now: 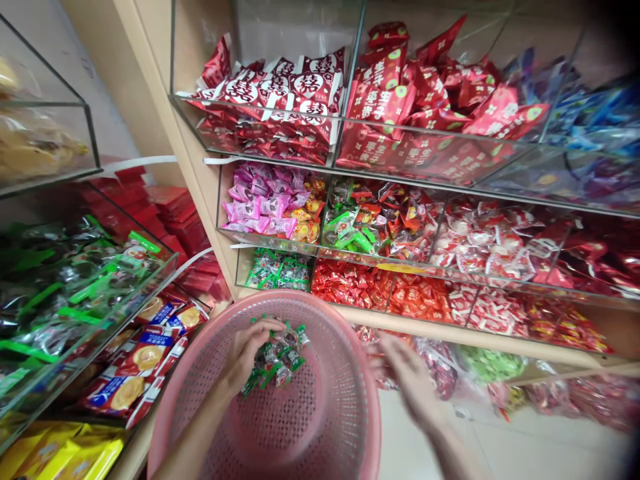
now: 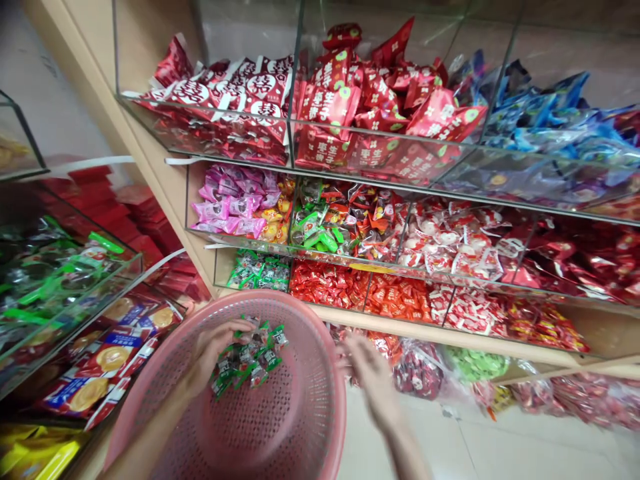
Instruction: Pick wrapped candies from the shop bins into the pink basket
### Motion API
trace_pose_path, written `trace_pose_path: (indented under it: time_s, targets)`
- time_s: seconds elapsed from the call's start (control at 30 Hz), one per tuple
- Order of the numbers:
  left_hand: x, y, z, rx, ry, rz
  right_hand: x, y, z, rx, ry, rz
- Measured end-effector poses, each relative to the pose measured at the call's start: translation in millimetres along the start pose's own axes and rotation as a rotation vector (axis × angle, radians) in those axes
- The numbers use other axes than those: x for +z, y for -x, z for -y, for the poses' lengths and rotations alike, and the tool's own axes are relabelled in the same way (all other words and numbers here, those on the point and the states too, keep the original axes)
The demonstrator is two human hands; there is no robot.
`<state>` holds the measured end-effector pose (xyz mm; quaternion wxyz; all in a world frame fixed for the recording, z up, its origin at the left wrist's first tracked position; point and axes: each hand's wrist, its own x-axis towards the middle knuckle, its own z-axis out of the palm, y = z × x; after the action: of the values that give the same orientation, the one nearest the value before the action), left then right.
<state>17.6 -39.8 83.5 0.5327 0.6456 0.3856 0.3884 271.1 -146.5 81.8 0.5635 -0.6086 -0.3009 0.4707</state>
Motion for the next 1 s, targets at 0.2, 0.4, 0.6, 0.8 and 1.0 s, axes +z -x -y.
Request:
trace_pose_path:
  time_s: [0.2, 0.4, 0.6, 0.8, 1.0]
  targets:
    - [14.3, -8, 13, -0.068, -0.1, -0.056, 96, -5, -29, -0.228, 0.233, 0.312]
    - [16.5, -12, 34, -0.174, -0.142, -0.031, 98, -17, -44, -0.06, 0.112, 0.298]
    - [12.0, -13, 47, -0.18, -0.253, -0.06, 94, -12, -51, 0.221, -0.124, 0.414]
    - [13.9, -9, 53, -0.263, -0.189, -0.046, 93, -11, -63, 0.279, -0.071, 0.383]
    - [8.9, -2, 41, -0.357, 0.057, 0.124, 83, 0, -52, 0.32, -0.101, 0.359]
